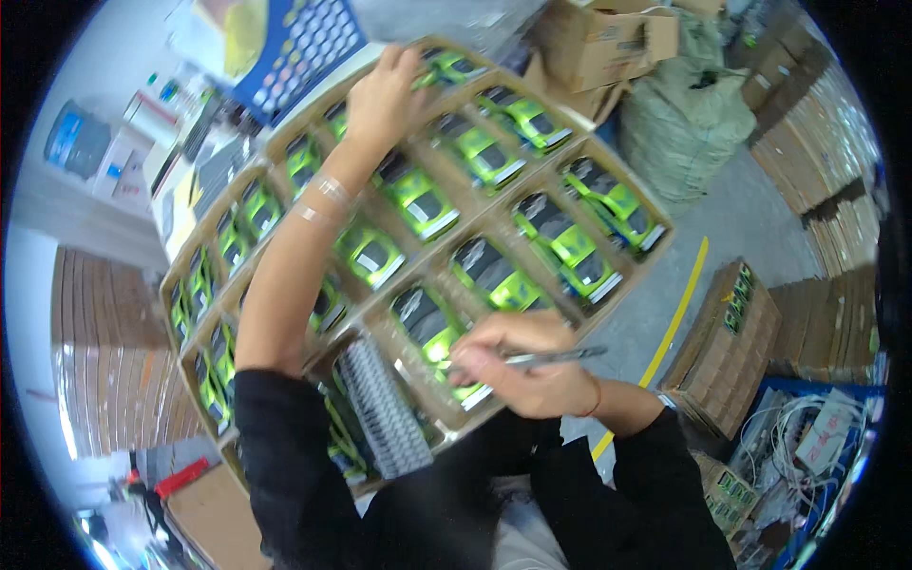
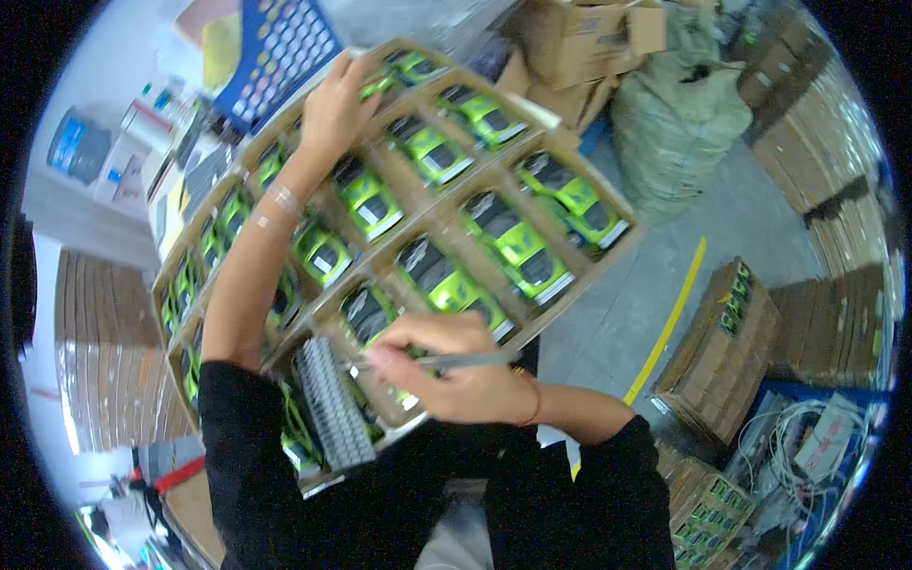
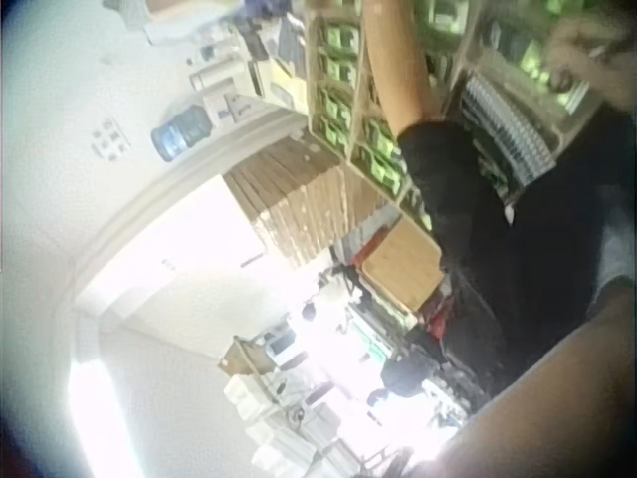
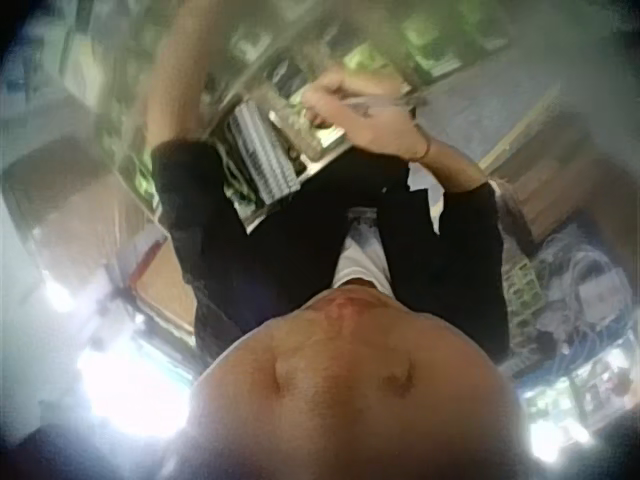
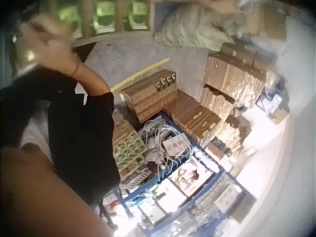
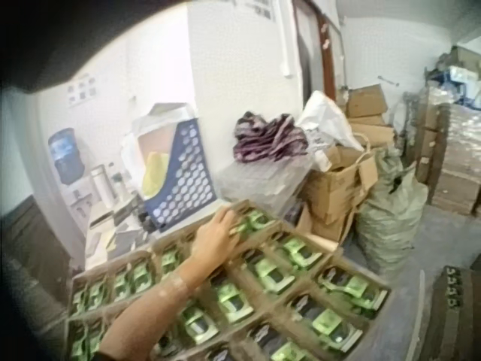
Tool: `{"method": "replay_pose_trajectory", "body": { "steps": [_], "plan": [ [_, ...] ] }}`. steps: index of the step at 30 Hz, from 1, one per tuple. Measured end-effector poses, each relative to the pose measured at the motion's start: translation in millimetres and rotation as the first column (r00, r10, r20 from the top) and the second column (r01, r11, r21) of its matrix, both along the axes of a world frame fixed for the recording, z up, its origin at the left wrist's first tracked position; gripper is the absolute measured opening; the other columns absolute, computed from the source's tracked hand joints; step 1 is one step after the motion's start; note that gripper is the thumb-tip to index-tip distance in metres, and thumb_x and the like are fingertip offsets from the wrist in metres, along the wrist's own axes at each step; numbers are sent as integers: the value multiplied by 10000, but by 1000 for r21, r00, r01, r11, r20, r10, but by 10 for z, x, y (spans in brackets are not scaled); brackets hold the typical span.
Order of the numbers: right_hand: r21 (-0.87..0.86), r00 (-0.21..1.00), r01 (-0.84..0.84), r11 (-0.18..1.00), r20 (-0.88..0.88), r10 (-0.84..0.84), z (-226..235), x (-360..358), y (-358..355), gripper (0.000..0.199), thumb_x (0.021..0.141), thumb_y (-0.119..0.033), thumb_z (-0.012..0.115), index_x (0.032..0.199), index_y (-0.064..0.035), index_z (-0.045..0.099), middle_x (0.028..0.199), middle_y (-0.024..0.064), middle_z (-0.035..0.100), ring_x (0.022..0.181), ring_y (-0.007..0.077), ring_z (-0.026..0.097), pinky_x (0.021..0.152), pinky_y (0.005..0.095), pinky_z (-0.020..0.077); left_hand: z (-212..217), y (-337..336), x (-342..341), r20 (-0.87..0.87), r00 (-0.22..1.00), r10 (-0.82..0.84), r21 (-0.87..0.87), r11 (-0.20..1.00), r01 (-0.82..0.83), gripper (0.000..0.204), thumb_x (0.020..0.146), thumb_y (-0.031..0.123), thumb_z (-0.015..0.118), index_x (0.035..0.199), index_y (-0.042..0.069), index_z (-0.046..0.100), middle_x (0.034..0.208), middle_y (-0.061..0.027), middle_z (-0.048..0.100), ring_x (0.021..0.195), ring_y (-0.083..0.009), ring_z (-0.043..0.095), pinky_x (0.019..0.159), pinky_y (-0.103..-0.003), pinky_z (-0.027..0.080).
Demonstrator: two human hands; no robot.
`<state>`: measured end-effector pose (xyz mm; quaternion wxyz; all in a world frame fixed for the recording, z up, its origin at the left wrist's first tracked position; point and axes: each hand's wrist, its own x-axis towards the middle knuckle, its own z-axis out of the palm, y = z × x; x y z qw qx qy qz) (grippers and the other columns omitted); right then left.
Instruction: The person attaches small parts to the chassis of toy cars using tweezers.
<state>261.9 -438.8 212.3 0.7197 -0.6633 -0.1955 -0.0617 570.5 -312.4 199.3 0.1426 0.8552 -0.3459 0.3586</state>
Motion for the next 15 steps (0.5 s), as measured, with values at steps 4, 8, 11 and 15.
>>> {"method": "replay_pose_trajectory", "body": {
  "steps": [4,8,11,15],
  "plan": [
    [28,999,-34,999,39,33,-7,-13,17,120,898,-118,685,860,-5,666,732,108,659,612,176,629,565,306,473,327,-54,-43,-377,924,67,10,998,-68,271,790,246,758,979,60,701,1006,-137,686,902,-340,671,784,-451,534],
    [105,999,-39,994,7,39,2,-25,41,183,922,-142,657,815,-1,613,668,119,591,567,222,566,545,329,430,282,-248,298,-318,932,-171,58,978,200,294,771,141,744,1056,68,724,1043,-156,706,1020,-341,652,870,-413,520],
    [146,999,5,989,41,-11,-19,1,23,198,928,-143,650,800,-3,594,647,121,571,547,239,538,532,333,414,308,-412,423,-369,876,-311,128,916,380,316,766,68,689,1080,63,722,1138,-156,688,1052,-346,646,909,-403,511],
    [30,999,-26,999,43,25,-38,43,-37,127,932,-115,647,851,-18,658,713,63,670,621,183,651,560,293,477,282,-561,346,-368,912,-181,89,970,228,310,800,62,626,1084,113,737,1298,-166,608,1129,-357,613,943,-383,502]
  ]
}}
